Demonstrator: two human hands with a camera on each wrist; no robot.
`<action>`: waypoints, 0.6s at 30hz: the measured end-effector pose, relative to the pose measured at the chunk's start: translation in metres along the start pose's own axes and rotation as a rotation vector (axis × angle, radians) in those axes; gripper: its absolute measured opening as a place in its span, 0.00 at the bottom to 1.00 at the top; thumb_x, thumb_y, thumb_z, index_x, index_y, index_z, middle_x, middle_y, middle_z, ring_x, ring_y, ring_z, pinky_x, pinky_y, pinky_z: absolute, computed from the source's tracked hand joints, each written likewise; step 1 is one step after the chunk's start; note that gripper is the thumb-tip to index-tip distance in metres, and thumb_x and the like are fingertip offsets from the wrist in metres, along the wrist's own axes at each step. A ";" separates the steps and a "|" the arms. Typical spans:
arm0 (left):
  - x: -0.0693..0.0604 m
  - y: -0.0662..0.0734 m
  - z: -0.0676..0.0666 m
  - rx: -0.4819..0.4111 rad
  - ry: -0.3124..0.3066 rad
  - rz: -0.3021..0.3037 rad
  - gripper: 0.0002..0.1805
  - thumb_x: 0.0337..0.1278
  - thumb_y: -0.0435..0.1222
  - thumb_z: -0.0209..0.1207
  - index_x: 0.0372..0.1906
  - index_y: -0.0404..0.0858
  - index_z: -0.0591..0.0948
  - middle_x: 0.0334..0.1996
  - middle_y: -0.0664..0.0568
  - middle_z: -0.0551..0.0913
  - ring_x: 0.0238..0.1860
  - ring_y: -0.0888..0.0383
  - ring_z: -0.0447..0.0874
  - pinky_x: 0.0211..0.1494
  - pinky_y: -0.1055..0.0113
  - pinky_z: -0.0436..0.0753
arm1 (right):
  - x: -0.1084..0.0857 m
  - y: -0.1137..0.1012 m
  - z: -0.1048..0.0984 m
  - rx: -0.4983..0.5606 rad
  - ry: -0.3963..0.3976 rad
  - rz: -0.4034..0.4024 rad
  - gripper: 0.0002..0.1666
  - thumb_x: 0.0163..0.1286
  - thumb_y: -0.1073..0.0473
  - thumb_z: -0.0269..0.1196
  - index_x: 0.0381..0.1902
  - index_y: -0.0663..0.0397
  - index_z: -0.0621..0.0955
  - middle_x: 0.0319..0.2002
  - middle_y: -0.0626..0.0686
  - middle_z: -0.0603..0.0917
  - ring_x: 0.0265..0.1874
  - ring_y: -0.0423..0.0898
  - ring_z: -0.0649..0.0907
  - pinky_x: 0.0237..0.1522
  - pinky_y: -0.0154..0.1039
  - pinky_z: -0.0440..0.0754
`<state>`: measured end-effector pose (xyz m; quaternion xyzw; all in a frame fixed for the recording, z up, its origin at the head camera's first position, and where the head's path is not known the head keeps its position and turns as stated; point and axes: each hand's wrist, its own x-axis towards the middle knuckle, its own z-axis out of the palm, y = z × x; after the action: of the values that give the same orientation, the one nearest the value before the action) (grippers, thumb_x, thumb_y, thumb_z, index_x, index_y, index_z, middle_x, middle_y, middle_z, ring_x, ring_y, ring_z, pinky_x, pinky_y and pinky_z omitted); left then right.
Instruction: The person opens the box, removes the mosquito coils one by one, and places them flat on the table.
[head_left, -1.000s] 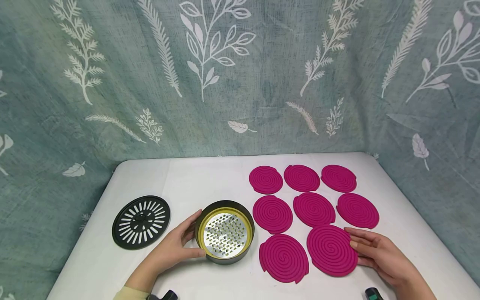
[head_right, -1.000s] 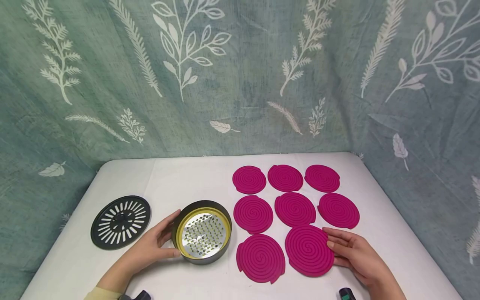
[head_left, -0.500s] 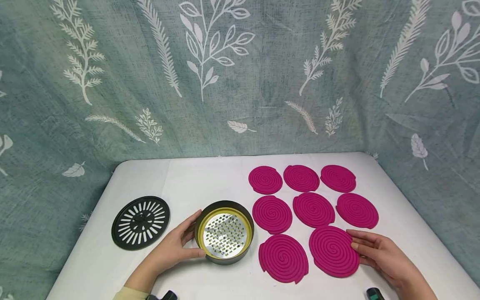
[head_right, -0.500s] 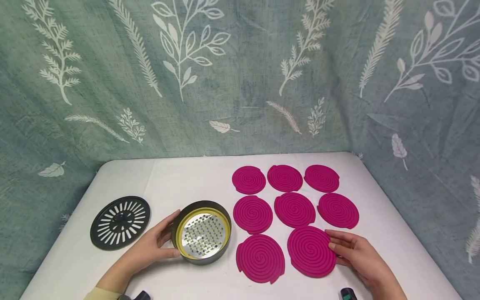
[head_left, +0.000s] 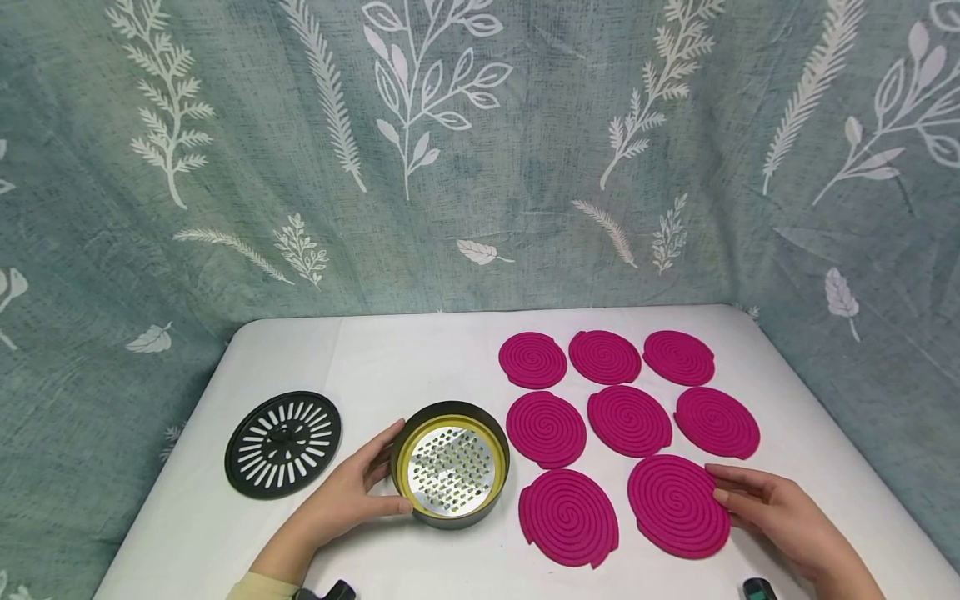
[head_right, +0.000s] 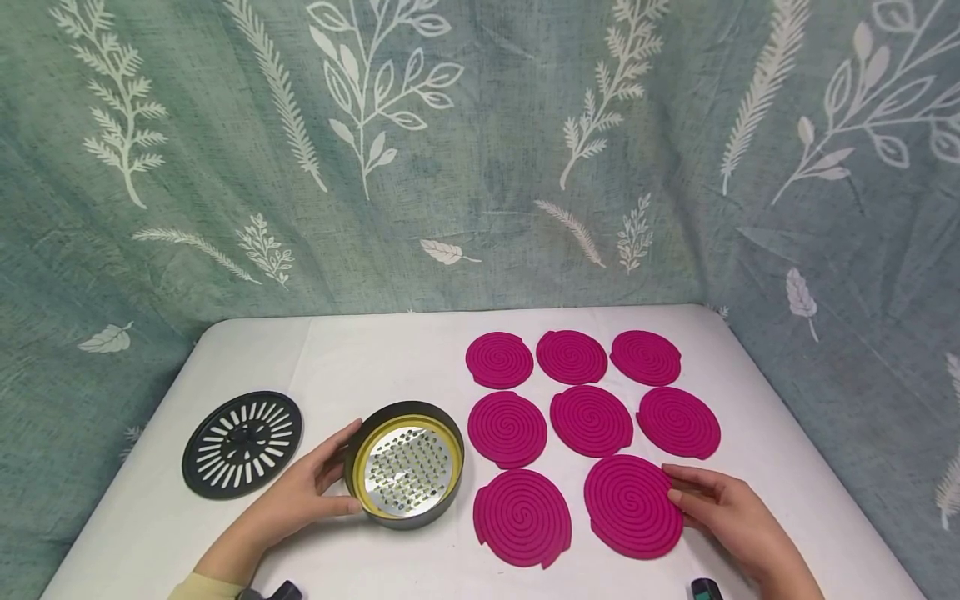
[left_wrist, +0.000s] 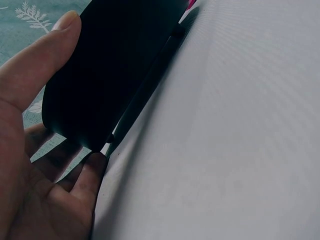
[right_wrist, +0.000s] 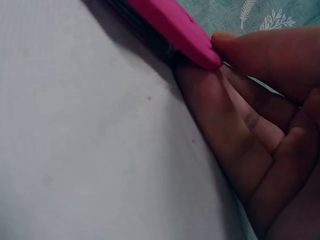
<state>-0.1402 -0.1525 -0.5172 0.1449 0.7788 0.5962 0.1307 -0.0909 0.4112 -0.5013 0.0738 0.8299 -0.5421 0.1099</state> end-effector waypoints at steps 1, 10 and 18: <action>0.000 0.000 0.000 0.003 0.000 -0.001 0.61 0.33 0.41 0.81 0.77 0.51 0.59 0.73 0.50 0.63 0.73 0.55 0.58 0.72 0.72 0.64 | 0.000 0.000 0.000 -0.018 0.006 0.000 0.36 0.68 0.59 0.66 0.67 0.74 0.69 0.60 0.70 0.76 0.46 0.39 0.85 0.44 0.42 0.89; 0.000 0.001 0.000 0.000 -0.001 -0.005 0.61 0.33 0.41 0.81 0.77 0.51 0.59 0.73 0.51 0.63 0.73 0.55 0.58 0.72 0.72 0.64 | -0.004 -0.003 -0.006 -0.179 0.061 0.019 0.36 0.68 0.51 0.67 0.65 0.70 0.73 0.58 0.65 0.80 0.44 0.30 0.82 0.43 0.32 0.87; 0.000 0.004 0.000 0.003 0.001 -0.011 0.60 0.34 0.41 0.81 0.77 0.52 0.59 0.72 0.50 0.64 0.73 0.55 0.58 0.73 0.71 0.64 | -0.005 -0.004 -0.006 -0.138 0.074 -0.030 0.37 0.68 0.53 0.67 0.65 0.72 0.71 0.55 0.65 0.81 0.43 0.30 0.82 0.42 0.31 0.87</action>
<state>-0.1399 -0.1522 -0.5136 0.1405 0.7807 0.5942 0.1332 -0.0875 0.4149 -0.4941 0.0736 0.8698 -0.4820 0.0760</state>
